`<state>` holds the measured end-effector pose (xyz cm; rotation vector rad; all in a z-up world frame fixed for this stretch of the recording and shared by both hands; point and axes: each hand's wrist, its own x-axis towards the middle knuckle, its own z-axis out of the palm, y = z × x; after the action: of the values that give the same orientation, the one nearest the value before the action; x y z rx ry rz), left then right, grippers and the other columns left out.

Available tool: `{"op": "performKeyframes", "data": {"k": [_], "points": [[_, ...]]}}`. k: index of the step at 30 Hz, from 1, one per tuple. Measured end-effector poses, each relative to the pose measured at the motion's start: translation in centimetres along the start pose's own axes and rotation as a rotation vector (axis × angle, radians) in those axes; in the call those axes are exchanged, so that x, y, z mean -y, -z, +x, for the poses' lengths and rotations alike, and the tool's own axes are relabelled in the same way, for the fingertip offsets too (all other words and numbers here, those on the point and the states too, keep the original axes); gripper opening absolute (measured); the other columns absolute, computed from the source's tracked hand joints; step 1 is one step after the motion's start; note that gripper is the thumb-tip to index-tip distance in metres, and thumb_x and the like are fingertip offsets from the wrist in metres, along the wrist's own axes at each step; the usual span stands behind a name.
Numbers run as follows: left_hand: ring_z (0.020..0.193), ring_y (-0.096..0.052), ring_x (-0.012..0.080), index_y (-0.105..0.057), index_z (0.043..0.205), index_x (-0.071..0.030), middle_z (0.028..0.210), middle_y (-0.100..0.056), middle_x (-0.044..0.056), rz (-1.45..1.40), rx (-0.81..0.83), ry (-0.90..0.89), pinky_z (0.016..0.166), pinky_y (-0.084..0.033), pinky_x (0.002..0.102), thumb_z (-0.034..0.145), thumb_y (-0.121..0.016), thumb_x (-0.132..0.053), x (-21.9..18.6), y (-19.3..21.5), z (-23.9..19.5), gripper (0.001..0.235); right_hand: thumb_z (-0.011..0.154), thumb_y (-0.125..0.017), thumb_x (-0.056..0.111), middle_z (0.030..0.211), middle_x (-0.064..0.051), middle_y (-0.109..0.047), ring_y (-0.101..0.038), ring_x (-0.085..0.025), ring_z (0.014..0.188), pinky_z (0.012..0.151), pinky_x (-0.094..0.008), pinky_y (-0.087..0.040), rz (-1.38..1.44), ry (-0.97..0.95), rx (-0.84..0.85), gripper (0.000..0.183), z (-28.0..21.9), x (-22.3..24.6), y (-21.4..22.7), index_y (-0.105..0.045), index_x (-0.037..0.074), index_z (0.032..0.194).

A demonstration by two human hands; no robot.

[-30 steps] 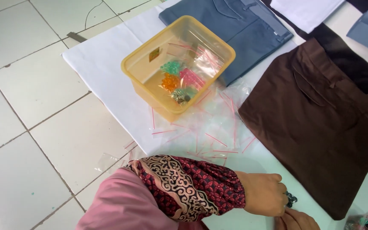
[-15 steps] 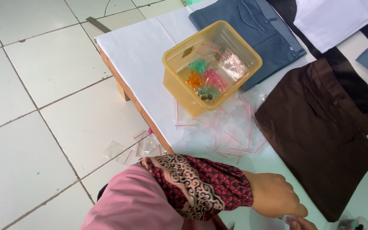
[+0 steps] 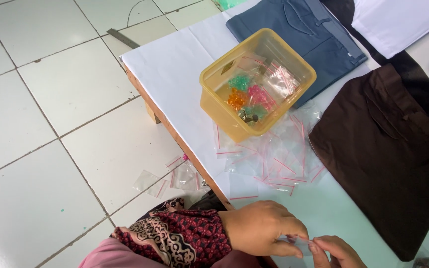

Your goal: The person places black buttons into a small plastic bag, seals it, and sets it aside. Then the person picks orange buttons from a container, arranges them on the table, and places them into another small plastic bag.

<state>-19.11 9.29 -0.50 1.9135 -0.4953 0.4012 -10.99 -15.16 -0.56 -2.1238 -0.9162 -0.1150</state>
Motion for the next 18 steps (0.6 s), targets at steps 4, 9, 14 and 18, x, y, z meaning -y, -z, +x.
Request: {"op": "performKeyframes", "data": {"k": [4, 9, 14, 18], "points": [[0.084, -0.069, 0.0324, -0.064, 0.110, -0.014, 0.092, -0.071, 0.004, 0.035, -0.090, -0.102, 0.084, -0.055, 0.048, 0.109, -0.056, -0.029, -0.9, 2.5, -0.5, 0.017, 0.083, -0.072, 0.006, 0.076, -0.005, -0.076, -0.068, -0.010, 0.062, 0.058, -0.019, -0.055, 0.110, -0.085, 0.024, 0.013, 2.4, 5.9, -1.1, -0.073, 0.009, 0.095], [0.084, -0.070, 0.0210, -0.069, 0.108, -0.020, 0.093, -0.072, -0.004, -0.149, -0.140, -0.016, 0.085, -0.056, 0.035, 0.104, -0.067, -0.029, -0.6, 5.8, -1.0, 0.010, 0.086, -0.068, 0.007, 0.066, -0.006, -0.074, -0.069, -0.009, 0.056, 0.049, -0.016, -0.052, 0.253, -0.114, 0.054, 0.006, 5.9, 11.6, -2.1, -0.073, 0.008, 0.089], [0.083, -0.071, 0.0189, -0.072, 0.102, -0.013, 0.093, -0.074, 0.002, -0.231, -0.154, 0.051, 0.082, -0.056, 0.031, 0.098, -0.071, -0.026, -0.6, 9.6, -0.5, 0.013, 0.086, -0.066, -0.005, 0.069, -0.016, -0.069, -0.067, -0.019, 0.066, 0.068, -0.027, -0.056, 0.404, -0.253, -0.060, 0.002, 9.3, 12.5, -3.4, -0.068, -0.005, 0.087], [0.083, -0.073, 0.0169, -0.074, 0.101, -0.011, 0.092, -0.076, 0.003, -0.285, -0.280, 0.085, 0.077, -0.058, 0.030, 0.100, -0.070, -0.022, -0.7, 11.2, -0.2, 0.011, 0.078, -0.072, -0.008, 0.086, -0.026, -0.073, -0.073, -0.029, 0.077, 0.080, -0.039, -0.064, 0.584, -0.363, -0.044, 0.043, 11.0, 11.6, -4.7, -0.062, -0.005, 0.121]]}}
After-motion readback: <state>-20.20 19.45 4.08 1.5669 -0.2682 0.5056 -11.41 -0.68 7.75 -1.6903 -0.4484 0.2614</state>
